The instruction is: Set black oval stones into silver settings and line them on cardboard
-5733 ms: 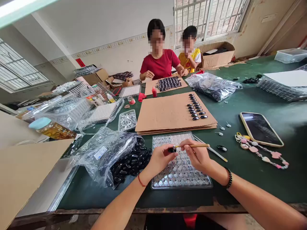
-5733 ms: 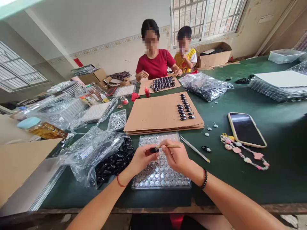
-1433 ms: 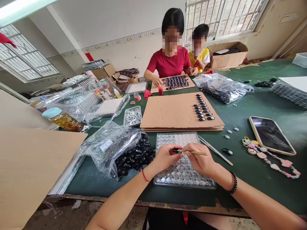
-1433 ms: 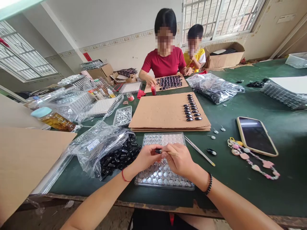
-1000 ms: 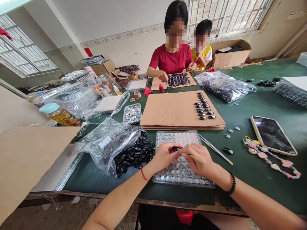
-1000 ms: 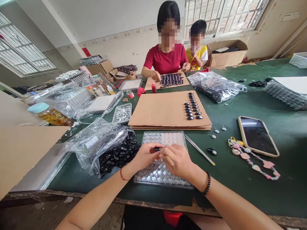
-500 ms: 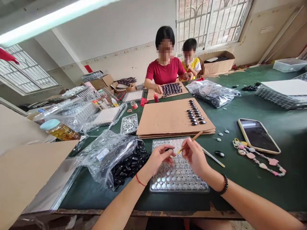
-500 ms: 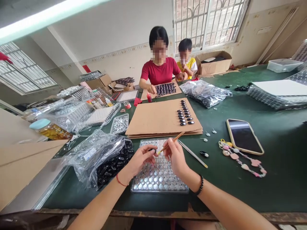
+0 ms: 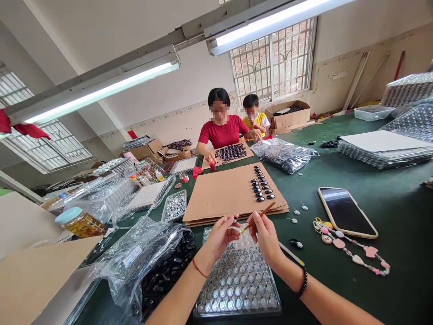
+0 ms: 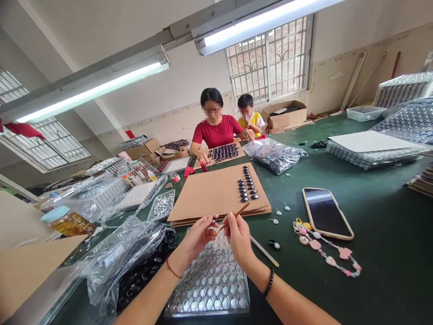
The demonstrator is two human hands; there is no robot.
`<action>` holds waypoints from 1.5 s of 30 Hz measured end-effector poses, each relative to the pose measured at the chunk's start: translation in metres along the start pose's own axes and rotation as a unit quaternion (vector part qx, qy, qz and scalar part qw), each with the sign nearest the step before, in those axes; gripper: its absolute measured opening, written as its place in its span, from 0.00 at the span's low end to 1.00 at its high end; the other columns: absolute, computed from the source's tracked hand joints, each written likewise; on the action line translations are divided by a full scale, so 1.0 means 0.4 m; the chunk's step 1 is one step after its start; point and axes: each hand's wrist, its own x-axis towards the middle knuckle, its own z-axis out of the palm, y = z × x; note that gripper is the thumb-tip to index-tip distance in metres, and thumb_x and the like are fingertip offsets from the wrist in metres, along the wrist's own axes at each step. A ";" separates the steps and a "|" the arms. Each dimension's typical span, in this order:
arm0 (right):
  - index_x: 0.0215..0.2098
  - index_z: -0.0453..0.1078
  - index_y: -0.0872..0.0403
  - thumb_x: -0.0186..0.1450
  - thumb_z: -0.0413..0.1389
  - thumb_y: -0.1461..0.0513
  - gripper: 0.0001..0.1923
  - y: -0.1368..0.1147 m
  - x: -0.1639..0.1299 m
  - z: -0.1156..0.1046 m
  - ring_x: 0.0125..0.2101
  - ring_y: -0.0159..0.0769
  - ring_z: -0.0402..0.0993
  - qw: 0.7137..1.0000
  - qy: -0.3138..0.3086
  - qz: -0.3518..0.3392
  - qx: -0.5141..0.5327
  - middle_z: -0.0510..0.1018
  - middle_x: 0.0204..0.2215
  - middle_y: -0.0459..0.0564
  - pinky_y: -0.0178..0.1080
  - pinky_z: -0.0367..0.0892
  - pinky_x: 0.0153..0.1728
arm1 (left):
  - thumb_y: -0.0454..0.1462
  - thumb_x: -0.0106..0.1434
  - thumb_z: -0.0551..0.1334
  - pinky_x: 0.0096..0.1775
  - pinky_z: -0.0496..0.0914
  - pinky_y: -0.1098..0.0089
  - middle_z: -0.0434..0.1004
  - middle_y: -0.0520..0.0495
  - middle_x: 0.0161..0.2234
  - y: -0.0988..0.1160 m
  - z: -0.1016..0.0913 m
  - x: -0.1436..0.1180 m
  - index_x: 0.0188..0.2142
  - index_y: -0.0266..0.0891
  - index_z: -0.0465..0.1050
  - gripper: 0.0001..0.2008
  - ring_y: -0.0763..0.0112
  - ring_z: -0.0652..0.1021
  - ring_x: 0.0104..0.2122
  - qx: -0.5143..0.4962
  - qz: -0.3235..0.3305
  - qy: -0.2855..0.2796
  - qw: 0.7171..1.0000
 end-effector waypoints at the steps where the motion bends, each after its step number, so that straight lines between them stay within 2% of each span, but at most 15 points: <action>1: 0.23 0.61 0.56 0.60 0.47 0.48 0.20 -0.004 0.001 -0.002 0.12 0.24 0.50 1.000 0.003 -0.003 0.002 0.57 0.11 0.39 0.29 0.48 0.12 | 0.39 0.55 0.61 0.24 0.68 0.80 0.72 0.50 0.27 -0.009 -0.007 -0.007 0.38 0.35 0.68 0.12 0.81 0.73 0.21 -0.014 -0.008 0.002 1.000; 4: 0.23 0.61 0.55 0.61 0.47 0.49 0.19 -0.007 -0.005 0.000 0.13 0.24 0.50 1.000 -0.001 -0.007 -0.005 0.56 0.12 0.39 0.28 0.48 0.12 | 0.39 0.53 0.62 0.24 0.67 0.80 0.71 0.51 0.26 -0.026 -0.038 -0.030 0.38 0.35 0.68 0.14 0.81 0.72 0.20 -0.023 -0.022 0.003 0.999; 9: 0.23 0.61 0.55 0.60 0.46 0.48 0.20 0.005 -0.028 0.010 0.13 0.25 0.50 0.999 -0.019 -0.001 -0.044 0.56 0.12 0.40 0.29 0.48 0.12 | 0.42 0.52 0.62 0.23 0.67 0.77 0.71 0.51 0.26 -0.037 -0.066 -0.049 0.38 0.36 0.68 0.15 0.78 0.73 0.20 0.020 0.025 0.025 0.999; 16: 0.24 0.62 0.55 0.61 0.47 0.49 0.18 0.024 -0.026 -0.003 0.14 0.26 0.51 0.996 -0.039 -0.041 -0.074 0.56 0.13 0.40 0.29 0.49 0.12 | 0.46 0.50 0.62 0.22 0.65 0.74 0.70 0.51 0.20 -0.064 -0.041 -0.057 0.34 0.34 0.68 0.17 0.76 0.71 0.17 0.053 0.031 0.011 0.998; 20: 0.24 0.62 0.55 0.60 0.48 0.49 0.18 0.035 -0.016 -0.009 0.13 0.26 0.51 0.996 -0.027 -0.034 -0.084 0.57 0.12 0.41 0.29 0.49 0.11 | 0.45 0.50 0.62 0.23 0.66 0.73 0.71 0.51 0.21 -0.062 -0.036 -0.067 0.35 0.33 0.69 0.17 0.75 0.71 0.19 0.055 0.041 0.018 0.998; 28: 0.24 0.62 0.55 0.60 0.48 0.49 0.18 0.024 -0.028 -0.005 0.14 0.26 0.52 0.994 -0.033 -0.031 -0.097 0.58 0.13 0.41 0.29 0.49 0.13 | 0.45 0.46 0.66 0.23 0.64 0.74 0.69 0.53 0.18 -0.075 -0.040 -0.059 0.30 0.34 0.69 0.17 0.77 0.69 0.18 0.005 0.054 0.037 0.998; 31: 0.24 0.61 0.55 0.61 0.47 0.49 0.18 0.020 -0.029 -0.004 0.14 0.25 0.52 0.993 -0.038 -0.035 -0.103 0.57 0.13 0.40 0.29 0.49 0.13 | 0.44 0.47 0.65 0.22 0.63 0.75 0.68 0.54 0.18 -0.068 -0.039 -0.061 0.31 0.34 0.69 0.16 0.78 0.69 0.18 0.000 0.060 0.045 0.997; 34: 0.23 0.61 0.55 0.61 0.47 0.50 0.18 0.018 -0.028 -0.006 0.13 0.24 0.52 0.992 -0.041 -0.043 -0.114 0.58 0.13 0.40 0.29 0.49 0.13 | 0.44 0.50 0.63 0.22 0.64 0.75 0.68 0.53 0.20 -0.059 -0.035 -0.068 0.33 0.34 0.69 0.16 0.77 0.70 0.18 0.035 0.074 0.046 0.996; 38: 0.24 0.61 0.56 0.62 0.46 0.51 0.18 0.016 -0.024 -0.014 0.13 0.24 0.52 0.989 -0.043 -0.059 -0.128 0.58 0.13 0.40 0.29 0.50 0.14 | 0.44 0.53 0.60 0.24 0.67 0.73 0.70 0.50 0.24 -0.057 -0.025 -0.078 0.37 0.33 0.68 0.17 0.75 0.72 0.20 0.083 0.087 0.007 0.993; 42: 0.25 0.61 0.55 0.64 0.44 0.53 0.17 0.017 -0.017 -0.022 0.14 0.25 0.53 0.985 -0.058 -0.076 -0.141 0.58 0.14 0.40 0.29 0.50 0.14 | 0.41 0.50 0.64 0.25 0.68 0.72 0.70 0.51 0.22 -0.068 -0.021 -0.077 0.39 0.34 0.68 0.17 0.75 0.72 0.20 0.131 0.071 0.000 0.989; 45: 0.27 0.62 0.55 0.65 0.42 0.55 0.16 0.020 -0.015 -0.029 0.15 0.25 0.55 0.971 -0.081 -0.122 -0.191 0.61 0.16 0.42 0.30 0.52 0.15 | 0.39 0.48 0.65 0.25 0.68 0.72 0.69 0.53 0.20 -0.076 -0.023 -0.071 0.38 0.34 0.69 0.18 0.75 0.71 0.20 0.150 0.074 -0.002 0.986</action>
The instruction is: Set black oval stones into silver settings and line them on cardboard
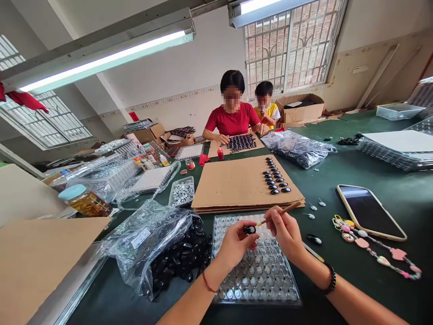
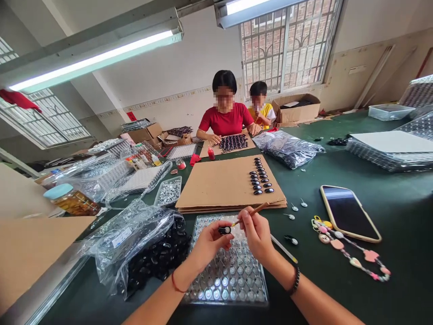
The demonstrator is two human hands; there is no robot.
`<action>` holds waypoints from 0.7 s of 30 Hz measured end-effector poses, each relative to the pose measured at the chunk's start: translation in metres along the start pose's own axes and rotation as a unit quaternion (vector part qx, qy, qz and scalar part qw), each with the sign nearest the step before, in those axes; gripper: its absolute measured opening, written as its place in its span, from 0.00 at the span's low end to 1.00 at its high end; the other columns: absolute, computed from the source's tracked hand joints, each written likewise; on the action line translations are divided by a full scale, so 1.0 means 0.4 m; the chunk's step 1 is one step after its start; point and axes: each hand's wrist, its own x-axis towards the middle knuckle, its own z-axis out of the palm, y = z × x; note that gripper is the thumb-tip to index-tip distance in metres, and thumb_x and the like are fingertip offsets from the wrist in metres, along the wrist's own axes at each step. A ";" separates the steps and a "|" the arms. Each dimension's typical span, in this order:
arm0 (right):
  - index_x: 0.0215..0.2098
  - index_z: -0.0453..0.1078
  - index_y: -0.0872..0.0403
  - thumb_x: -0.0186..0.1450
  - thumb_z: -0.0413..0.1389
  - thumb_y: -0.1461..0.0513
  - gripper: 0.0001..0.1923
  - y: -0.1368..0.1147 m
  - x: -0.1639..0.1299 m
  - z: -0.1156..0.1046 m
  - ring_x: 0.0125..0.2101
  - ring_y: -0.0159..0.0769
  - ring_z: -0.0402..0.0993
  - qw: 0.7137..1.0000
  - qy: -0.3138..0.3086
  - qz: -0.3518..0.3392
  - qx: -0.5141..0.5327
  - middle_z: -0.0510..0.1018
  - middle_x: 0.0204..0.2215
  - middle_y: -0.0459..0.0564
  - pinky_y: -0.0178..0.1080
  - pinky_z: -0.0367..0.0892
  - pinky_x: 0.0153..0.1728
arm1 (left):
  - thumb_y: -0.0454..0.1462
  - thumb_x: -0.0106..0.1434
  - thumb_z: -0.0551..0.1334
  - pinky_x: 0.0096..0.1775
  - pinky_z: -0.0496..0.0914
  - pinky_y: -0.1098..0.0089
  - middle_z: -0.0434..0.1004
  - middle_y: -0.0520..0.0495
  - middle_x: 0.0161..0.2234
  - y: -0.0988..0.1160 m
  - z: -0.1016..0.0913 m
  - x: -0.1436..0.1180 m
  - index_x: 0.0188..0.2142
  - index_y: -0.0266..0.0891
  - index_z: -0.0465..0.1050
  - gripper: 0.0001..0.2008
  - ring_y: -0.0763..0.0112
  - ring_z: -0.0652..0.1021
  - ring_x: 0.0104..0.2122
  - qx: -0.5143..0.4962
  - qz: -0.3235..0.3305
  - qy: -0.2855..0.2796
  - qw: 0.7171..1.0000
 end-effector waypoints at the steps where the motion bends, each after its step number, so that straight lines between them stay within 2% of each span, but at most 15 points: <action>1: 0.27 0.62 0.55 0.66 0.41 0.56 0.16 0.002 -0.001 -0.003 0.15 0.26 0.56 0.999 -0.011 -0.020 -0.024 0.62 0.17 0.43 0.30 0.53 0.16 | 0.39 0.48 0.65 0.25 0.68 0.72 0.69 0.52 0.21 -0.002 0.000 0.001 0.38 0.34 0.69 0.17 0.75 0.71 0.20 -0.001 0.001 -0.001 1.000; 4: 0.29 0.63 0.55 0.66 0.40 0.59 0.14 0.003 -0.007 -0.010 0.18 0.28 0.61 0.989 -0.055 -0.091 -0.106 0.66 0.19 0.46 0.31 0.57 0.19 | 0.39 0.48 0.65 0.25 0.66 0.72 0.69 0.52 0.22 0.003 0.000 0.002 0.37 0.34 0.70 0.17 0.76 0.70 0.20 0.003 0.004 -0.007 1.000; 9: 0.31 0.62 0.54 0.65 0.41 0.64 0.10 -0.004 -0.012 -0.013 0.23 0.31 0.65 0.951 -0.112 -0.206 -0.199 0.68 0.22 0.47 0.34 0.59 0.25 | 0.40 0.47 0.65 0.24 0.65 0.73 0.70 0.50 0.23 0.022 0.002 0.000 0.36 0.34 0.72 0.16 0.76 0.69 0.20 0.025 0.010 -0.014 1.000; 16: 0.32 0.62 0.55 0.64 0.41 0.65 0.09 -0.006 -0.014 -0.010 0.23 0.31 0.65 0.938 -0.119 -0.234 -0.227 0.69 0.22 0.47 0.35 0.59 0.25 | 0.40 0.49 0.64 0.24 0.64 0.73 0.69 0.50 0.22 0.018 -0.001 0.001 0.37 0.34 0.71 0.16 0.76 0.69 0.20 0.039 0.008 -0.019 0.999; 21: 0.32 0.61 0.55 0.64 0.41 0.65 0.09 -0.001 -0.018 -0.009 0.22 0.31 0.64 0.931 -0.130 -0.242 -0.240 0.69 0.21 0.47 0.35 0.59 0.25 | 0.41 0.52 0.62 0.24 0.62 0.74 0.70 0.49 0.25 0.017 -0.002 -0.002 0.37 0.35 0.72 0.14 0.76 0.68 0.20 0.056 0.049 -0.032 0.997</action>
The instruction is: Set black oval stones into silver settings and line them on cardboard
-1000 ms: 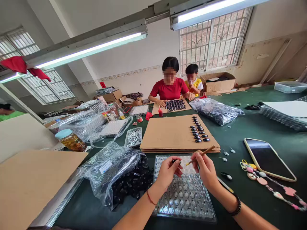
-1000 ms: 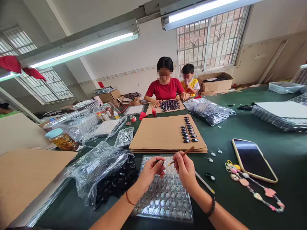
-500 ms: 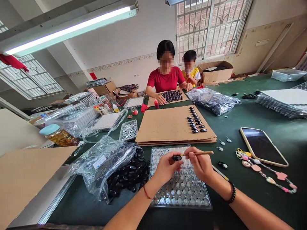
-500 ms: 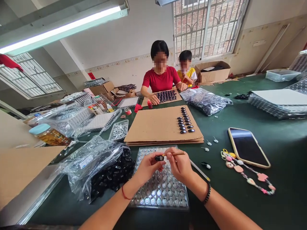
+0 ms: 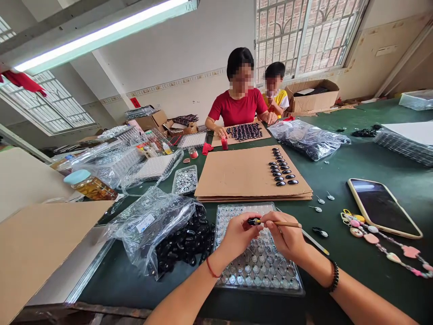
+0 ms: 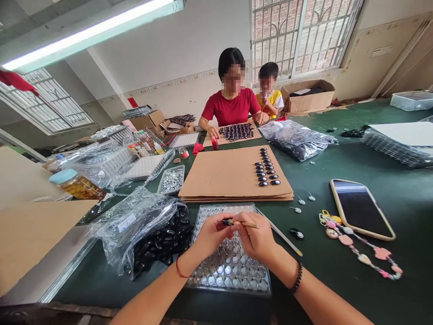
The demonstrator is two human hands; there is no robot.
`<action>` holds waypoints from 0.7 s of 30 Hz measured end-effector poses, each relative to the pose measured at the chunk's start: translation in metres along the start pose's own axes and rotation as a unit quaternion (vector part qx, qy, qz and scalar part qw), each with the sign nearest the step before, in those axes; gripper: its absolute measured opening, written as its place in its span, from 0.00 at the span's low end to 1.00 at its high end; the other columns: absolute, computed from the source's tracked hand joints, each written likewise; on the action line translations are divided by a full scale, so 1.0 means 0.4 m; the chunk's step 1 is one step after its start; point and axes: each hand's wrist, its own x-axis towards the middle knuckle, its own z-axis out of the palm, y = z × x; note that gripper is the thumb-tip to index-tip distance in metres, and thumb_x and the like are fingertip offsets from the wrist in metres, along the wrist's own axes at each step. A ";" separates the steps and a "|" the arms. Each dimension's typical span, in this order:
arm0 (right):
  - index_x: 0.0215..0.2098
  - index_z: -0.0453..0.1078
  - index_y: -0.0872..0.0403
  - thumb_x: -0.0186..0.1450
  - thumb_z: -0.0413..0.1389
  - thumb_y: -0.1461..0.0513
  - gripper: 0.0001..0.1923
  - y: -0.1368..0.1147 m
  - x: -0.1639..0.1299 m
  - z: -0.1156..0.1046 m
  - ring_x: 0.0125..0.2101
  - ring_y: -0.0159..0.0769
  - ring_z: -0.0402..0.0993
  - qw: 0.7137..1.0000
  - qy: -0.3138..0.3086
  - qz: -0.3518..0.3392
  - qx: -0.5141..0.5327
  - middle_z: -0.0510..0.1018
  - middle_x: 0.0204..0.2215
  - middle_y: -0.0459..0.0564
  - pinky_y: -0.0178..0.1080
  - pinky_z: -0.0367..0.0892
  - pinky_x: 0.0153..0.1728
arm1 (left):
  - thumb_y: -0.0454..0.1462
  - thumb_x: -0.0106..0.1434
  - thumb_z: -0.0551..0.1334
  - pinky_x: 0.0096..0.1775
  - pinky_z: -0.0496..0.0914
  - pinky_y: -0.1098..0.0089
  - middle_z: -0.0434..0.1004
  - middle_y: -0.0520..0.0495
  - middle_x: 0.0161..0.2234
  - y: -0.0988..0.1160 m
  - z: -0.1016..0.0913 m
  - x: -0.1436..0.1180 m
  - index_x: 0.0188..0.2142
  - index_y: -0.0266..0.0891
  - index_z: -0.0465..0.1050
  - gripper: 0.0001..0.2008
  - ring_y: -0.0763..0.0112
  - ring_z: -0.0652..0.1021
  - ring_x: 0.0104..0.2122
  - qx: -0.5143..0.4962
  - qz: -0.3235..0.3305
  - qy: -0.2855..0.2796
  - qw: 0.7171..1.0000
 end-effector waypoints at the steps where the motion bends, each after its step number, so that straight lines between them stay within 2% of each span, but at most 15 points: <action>1: 0.32 0.61 0.55 0.64 0.41 0.65 0.09 0.001 -0.001 0.000 0.22 0.31 0.64 1.000 -0.002 -0.001 -0.002 0.69 0.21 0.47 0.35 0.58 0.25 | 0.41 0.52 0.61 0.24 0.62 0.74 0.70 0.49 0.25 -0.001 -0.001 0.000 0.37 0.36 0.72 0.14 0.77 0.67 0.20 0.006 0.001 0.000 1.000; 11: 0.29 0.61 0.55 0.64 0.41 0.66 0.09 -0.007 0.005 -0.005 0.20 0.31 0.60 0.999 -0.005 -0.028 -0.034 0.68 0.20 0.47 0.35 0.55 0.24 | 0.42 0.50 0.63 0.24 0.62 0.74 0.69 0.51 0.20 0.016 0.000 -0.004 0.37 0.35 0.73 0.16 0.75 0.68 0.19 0.027 -0.016 0.006 0.999; 16: 0.30 0.61 0.55 0.64 0.41 0.66 0.09 -0.012 0.008 -0.008 0.20 0.31 0.61 0.999 -0.004 -0.036 -0.035 0.69 0.20 0.47 0.35 0.55 0.24 | 0.40 0.50 0.63 0.25 0.64 0.73 0.71 0.48 0.25 0.016 -0.003 -0.005 0.37 0.34 0.72 0.15 0.76 0.68 0.21 -0.006 -0.012 0.009 1.000; 21: 0.31 0.60 0.54 0.64 0.41 0.65 0.08 -0.013 0.006 -0.005 0.21 0.32 0.63 0.998 -0.022 -0.036 -0.039 0.69 0.21 0.47 0.35 0.56 0.24 | 0.37 0.49 0.64 0.26 0.64 0.73 0.71 0.48 0.25 0.012 -0.001 -0.003 0.36 0.34 0.72 0.14 0.76 0.69 0.21 -0.014 -0.018 0.020 1.000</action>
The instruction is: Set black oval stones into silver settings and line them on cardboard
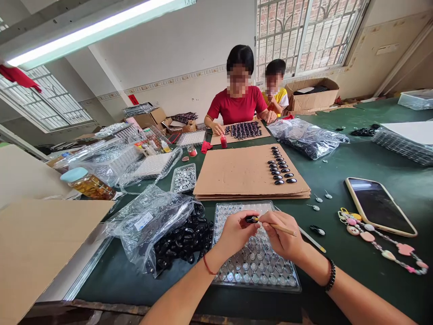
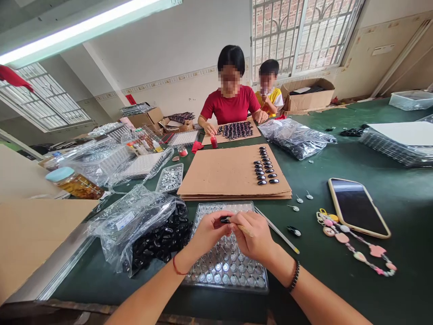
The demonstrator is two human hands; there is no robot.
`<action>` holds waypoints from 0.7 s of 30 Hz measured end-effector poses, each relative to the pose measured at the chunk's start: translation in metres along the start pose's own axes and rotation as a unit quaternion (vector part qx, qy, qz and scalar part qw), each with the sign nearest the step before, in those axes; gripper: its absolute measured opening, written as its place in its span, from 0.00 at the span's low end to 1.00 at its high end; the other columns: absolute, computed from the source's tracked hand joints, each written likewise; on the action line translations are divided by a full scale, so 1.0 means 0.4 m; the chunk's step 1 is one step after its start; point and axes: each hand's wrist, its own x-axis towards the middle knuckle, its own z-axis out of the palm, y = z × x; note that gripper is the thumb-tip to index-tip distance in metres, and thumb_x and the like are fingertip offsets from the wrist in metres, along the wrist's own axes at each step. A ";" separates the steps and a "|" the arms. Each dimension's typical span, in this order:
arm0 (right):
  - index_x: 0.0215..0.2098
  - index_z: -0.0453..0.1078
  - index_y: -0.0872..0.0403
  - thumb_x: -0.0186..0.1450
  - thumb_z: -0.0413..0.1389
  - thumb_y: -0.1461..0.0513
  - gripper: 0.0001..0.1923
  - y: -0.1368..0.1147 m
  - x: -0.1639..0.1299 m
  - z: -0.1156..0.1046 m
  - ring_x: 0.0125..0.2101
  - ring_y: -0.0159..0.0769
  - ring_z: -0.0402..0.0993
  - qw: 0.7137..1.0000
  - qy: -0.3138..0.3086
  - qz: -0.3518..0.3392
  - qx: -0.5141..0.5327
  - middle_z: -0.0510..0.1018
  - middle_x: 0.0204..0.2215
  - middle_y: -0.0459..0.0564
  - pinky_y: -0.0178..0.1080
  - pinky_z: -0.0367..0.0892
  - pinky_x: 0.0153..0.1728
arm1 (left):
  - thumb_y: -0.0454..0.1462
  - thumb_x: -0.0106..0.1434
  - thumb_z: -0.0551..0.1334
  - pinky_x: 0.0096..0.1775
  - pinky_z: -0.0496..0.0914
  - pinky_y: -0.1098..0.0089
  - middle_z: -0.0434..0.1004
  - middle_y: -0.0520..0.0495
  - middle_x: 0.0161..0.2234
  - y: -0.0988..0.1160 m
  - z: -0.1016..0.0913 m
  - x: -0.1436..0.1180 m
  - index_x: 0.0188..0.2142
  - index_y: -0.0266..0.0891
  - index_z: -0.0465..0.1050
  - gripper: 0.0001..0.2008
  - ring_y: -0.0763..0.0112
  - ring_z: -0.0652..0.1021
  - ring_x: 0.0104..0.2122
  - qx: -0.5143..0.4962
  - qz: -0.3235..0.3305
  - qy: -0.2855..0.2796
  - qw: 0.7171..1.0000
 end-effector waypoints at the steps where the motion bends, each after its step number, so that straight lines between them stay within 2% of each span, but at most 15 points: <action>1: 0.31 0.60 0.54 0.64 0.41 0.65 0.08 0.000 -0.001 0.002 0.21 0.32 0.63 1.000 -0.003 -0.001 0.000 0.69 0.21 0.48 0.35 0.56 0.24 | 0.36 0.49 0.64 0.26 0.65 0.73 0.72 0.49 0.25 0.000 0.000 0.000 0.36 0.34 0.72 0.14 0.75 0.69 0.21 -0.001 -0.005 0.003 1.000; 5: 0.30 0.60 0.54 0.64 0.41 0.65 0.08 -0.001 -0.005 0.013 0.22 0.32 0.63 1.000 -0.023 -0.011 -0.015 0.69 0.21 0.48 0.35 0.56 0.25 | 0.37 0.52 0.60 0.28 0.67 0.71 0.72 0.49 0.23 0.001 -0.001 0.001 0.35 0.34 0.73 0.11 0.72 0.72 0.23 -0.012 -0.021 0.020 0.999; 11: 0.29 0.62 0.55 0.63 0.43 0.65 0.08 -0.009 -0.012 0.028 0.20 0.32 0.61 0.996 -0.053 -0.030 -0.064 0.70 0.22 0.49 0.35 0.54 0.23 | 0.38 0.54 0.58 0.29 0.69 0.71 0.74 0.47 0.26 -0.005 0.003 0.004 0.31 0.35 0.73 0.09 0.71 0.73 0.25 0.001 0.015 0.075 0.997; 13: 0.28 0.62 0.55 0.64 0.42 0.63 0.10 -0.012 -0.007 0.031 0.21 0.32 0.63 0.999 -0.031 0.017 0.000 0.69 0.22 0.49 0.35 0.56 0.24 | 0.39 0.55 0.58 0.27 0.68 0.71 0.73 0.48 0.24 -0.009 0.006 0.004 0.31 0.35 0.72 0.10 0.73 0.72 0.23 -0.011 0.022 0.071 0.997; 15: 0.28 0.62 0.55 0.65 0.40 0.61 0.13 -0.013 0.003 0.033 0.20 0.30 0.63 0.984 0.013 0.129 0.122 0.69 0.22 0.48 0.34 0.58 0.22 | 0.41 0.55 0.58 0.26 0.68 0.72 0.71 0.50 0.22 -0.013 0.007 0.002 0.32 0.35 0.71 0.11 0.74 0.71 0.21 -0.049 0.014 0.066 0.997; 16: 0.29 0.61 0.55 0.66 0.40 0.58 0.14 -0.013 0.010 0.034 0.18 0.28 0.62 0.960 0.036 0.198 0.197 0.68 0.21 0.47 0.33 0.57 0.20 | 0.41 0.54 0.59 0.25 0.67 0.73 0.70 0.51 0.21 -0.014 0.007 0.000 0.32 0.35 0.71 0.11 0.75 0.71 0.21 -0.068 0.007 0.068 0.995; 18: 0.30 0.61 0.55 0.65 0.40 0.53 0.16 -0.010 0.026 0.034 0.13 0.25 0.58 0.877 0.085 0.319 0.350 0.66 0.19 0.44 0.30 0.54 0.14 | 0.42 0.53 0.60 0.24 0.67 0.74 0.69 0.52 0.20 -0.014 0.002 0.002 0.32 0.35 0.70 0.11 0.76 0.70 0.20 -0.089 -0.002 0.087 0.992; 20: 0.29 0.61 0.56 0.63 0.42 0.50 0.19 -0.007 0.041 0.030 0.11 0.23 0.54 0.784 0.133 0.385 0.468 0.65 0.18 0.42 0.29 0.51 0.12 | 0.42 0.54 0.59 0.24 0.66 0.75 0.69 0.52 0.21 -0.009 -0.009 0.018 0.33 0.35 0.69 0.12 0.76 0.70 0.20 -0.073 0.001 0.099 0.992; 21: 0.29 0.61 0.56 0.62 0.43 0.49 0.19 -0.005 0.046 0.027 0.11 0.23 0.53 0.748 0.156 0.401 0.505 0.65 0.17 0.42 0.28 0.50 0.11 | 0.42 0.54 0.59 0.24 0.66 0.75 0.69 0.52 0.21 -0.005 -0.016 0.035 0.34 0.35 0.69 0.12 0.76 0.71 0.20 -0.054 0.005 0.095 0.994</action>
